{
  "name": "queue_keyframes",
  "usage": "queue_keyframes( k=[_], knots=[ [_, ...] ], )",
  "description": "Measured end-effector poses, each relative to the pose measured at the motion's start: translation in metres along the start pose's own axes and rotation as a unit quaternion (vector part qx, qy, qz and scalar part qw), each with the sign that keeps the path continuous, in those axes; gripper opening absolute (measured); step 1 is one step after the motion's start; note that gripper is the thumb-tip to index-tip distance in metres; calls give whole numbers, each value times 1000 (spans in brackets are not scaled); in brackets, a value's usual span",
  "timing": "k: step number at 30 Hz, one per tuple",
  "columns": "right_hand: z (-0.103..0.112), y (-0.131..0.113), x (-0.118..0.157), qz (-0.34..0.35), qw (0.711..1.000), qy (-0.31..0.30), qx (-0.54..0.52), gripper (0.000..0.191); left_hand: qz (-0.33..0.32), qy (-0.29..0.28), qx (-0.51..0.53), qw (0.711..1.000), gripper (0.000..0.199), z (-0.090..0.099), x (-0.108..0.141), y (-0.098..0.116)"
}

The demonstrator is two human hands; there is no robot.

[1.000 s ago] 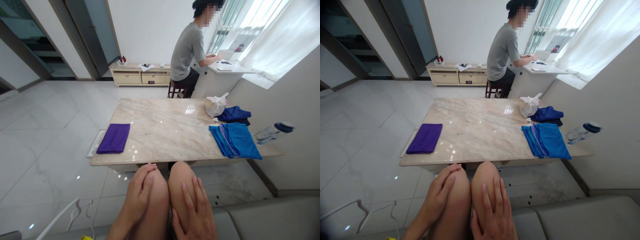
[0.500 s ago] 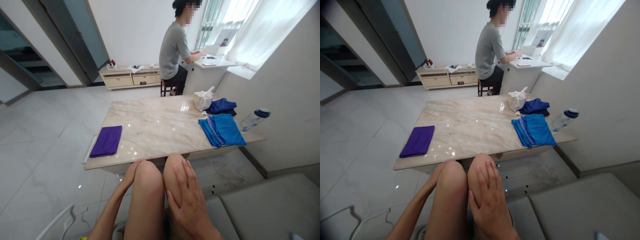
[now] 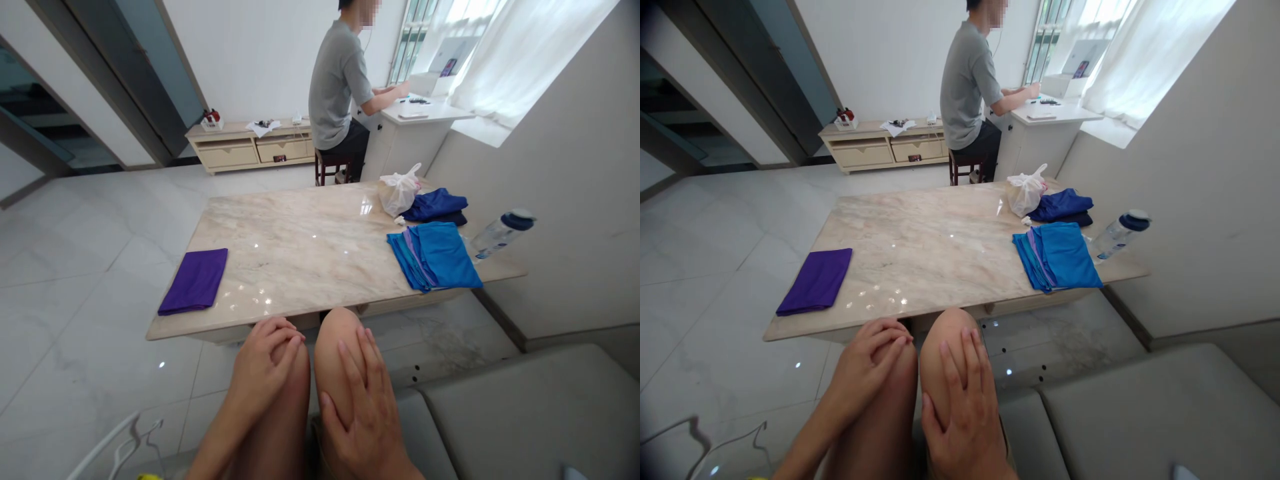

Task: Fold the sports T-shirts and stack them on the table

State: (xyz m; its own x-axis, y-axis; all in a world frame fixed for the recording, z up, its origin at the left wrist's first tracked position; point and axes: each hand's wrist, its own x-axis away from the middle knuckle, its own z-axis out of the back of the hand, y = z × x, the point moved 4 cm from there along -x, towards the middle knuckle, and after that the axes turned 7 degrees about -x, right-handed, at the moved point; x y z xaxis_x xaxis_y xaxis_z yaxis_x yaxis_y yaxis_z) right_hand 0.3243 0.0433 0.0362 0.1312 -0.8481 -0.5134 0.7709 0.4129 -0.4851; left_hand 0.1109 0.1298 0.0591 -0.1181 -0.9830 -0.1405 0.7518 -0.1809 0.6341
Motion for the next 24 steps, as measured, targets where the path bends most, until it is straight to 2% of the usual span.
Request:
queue_keyframes(
  k=[2,5,10,13,18,21,24],
  knots=[
    [1,3,-1,1,1000,4,-5,84,-33,51,-71,996,31,-4,4,16],
    [3,8,-2,5,1000,10,-19,81,-54,91,-118,987,31,-12,4,23],
    [8,12,0,-2,999,24,-28,79,-85,68,-121,987,30,-20,-1,27],
    [7,10,2,-9,999,30,-29,78,-79,57,-164,982,29,-19,1,32],
    [-3,0,3,-10,1000,15,-17,81,-65,92,-242,964,31,-1,19,26],
    [-14,-8,0,-3,1000,-9,-2,85,-62,124,-259,956,34,15,31,11],
    [-21,-15,-2,-14,1000,-25,8,88,-51,125,-239,962,36,28,38,-6]
  ],
)
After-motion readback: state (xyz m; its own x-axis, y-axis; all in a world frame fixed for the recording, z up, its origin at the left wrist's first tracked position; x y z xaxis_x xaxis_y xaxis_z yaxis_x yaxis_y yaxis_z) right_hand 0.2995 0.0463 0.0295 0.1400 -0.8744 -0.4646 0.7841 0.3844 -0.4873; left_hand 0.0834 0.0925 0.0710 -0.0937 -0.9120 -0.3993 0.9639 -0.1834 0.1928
